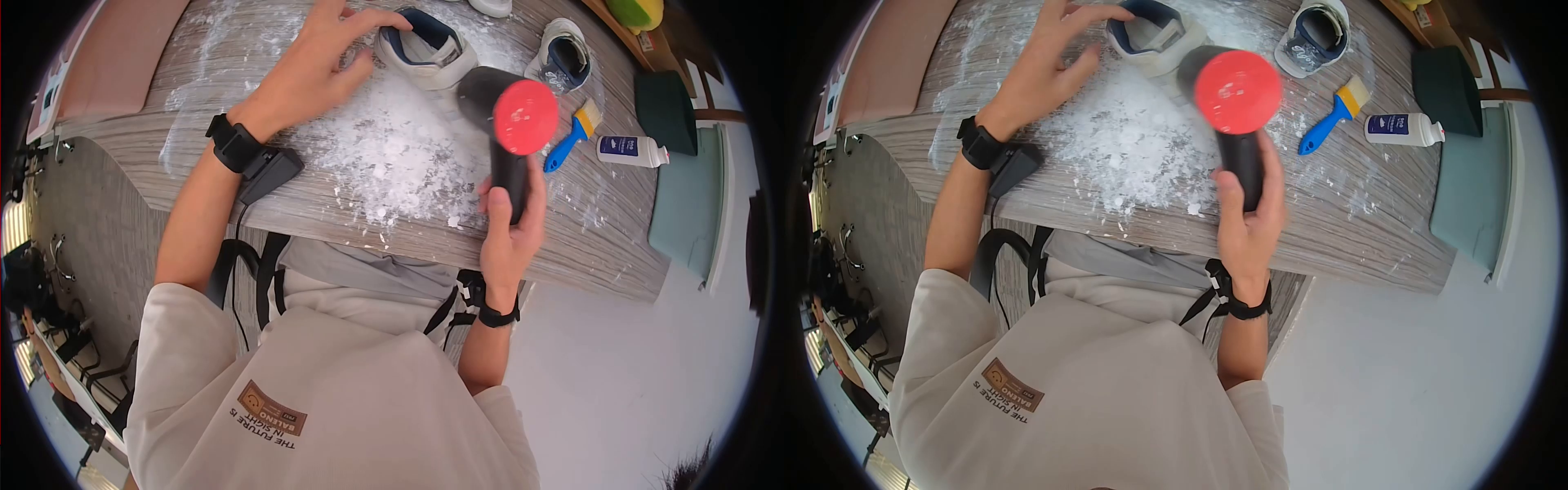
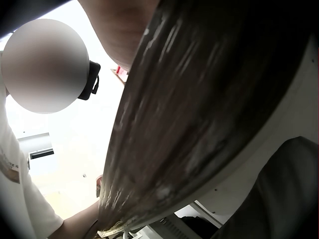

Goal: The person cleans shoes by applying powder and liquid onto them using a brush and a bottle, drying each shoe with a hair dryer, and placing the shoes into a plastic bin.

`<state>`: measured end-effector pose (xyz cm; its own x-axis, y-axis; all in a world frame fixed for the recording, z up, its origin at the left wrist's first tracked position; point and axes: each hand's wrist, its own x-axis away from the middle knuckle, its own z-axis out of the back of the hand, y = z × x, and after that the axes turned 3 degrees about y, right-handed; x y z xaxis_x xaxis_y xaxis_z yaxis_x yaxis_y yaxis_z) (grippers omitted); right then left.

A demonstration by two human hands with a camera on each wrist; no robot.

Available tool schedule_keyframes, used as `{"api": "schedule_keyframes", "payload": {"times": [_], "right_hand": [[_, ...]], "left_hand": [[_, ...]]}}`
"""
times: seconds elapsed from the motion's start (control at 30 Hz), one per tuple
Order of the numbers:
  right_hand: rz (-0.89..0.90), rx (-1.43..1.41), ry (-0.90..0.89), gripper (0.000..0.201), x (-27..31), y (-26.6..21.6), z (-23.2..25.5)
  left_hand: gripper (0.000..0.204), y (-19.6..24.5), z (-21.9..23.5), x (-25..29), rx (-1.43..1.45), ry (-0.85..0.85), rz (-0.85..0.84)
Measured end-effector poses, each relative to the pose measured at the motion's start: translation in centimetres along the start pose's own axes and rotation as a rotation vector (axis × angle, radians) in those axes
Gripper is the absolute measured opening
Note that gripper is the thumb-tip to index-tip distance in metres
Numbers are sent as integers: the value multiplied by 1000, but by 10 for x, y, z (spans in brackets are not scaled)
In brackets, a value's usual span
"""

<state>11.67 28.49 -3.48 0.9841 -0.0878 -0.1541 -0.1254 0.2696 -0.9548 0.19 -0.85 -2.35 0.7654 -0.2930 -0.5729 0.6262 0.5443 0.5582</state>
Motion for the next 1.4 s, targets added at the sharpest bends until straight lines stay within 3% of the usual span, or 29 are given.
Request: {"api": "schedule_keyframes", "payload": {"times": [0.13,0.23,0.33,0.47,0.53,0.63,0.73,0.8,0.93,1.13,1.4], "right_hand": [[35,17,-63,55,3,5,2],[24,-36,-13,54,1,2,0],[-42,-57,82,54,-3,-4,-2],[-53,-65,90,53,-5,-5,-2],[9,-89,78,53,-2,-3,-1],[112,-109,-24,53,5,3,5],[200,-71,-123,53,9,9,11],[273,-40,-149,53,9,12,12],[154,-88,-83,51,10,4,11],[223,-145,-11,50,11,10,10],[206,-148,156,48,10,7,5]], "left_hand": [[54,-3,-4,2,60,-57,10],[49,2,0,2,57,-171,-86],[44,9,-1,4,202,-167,28],[46,6,1,4,236,-167,55],[47,11,5,1,314,-184,138],[44,-10,6,2,243,-246,-7],[51,2,-8,11,282,-84,167],[48,8,-9,10,300,-102,195],[42,9,-10,10,392,-103,223],[19,-2,-7,12,619,-210,306],[17,-6,-3,12,573,-338,307]]}}
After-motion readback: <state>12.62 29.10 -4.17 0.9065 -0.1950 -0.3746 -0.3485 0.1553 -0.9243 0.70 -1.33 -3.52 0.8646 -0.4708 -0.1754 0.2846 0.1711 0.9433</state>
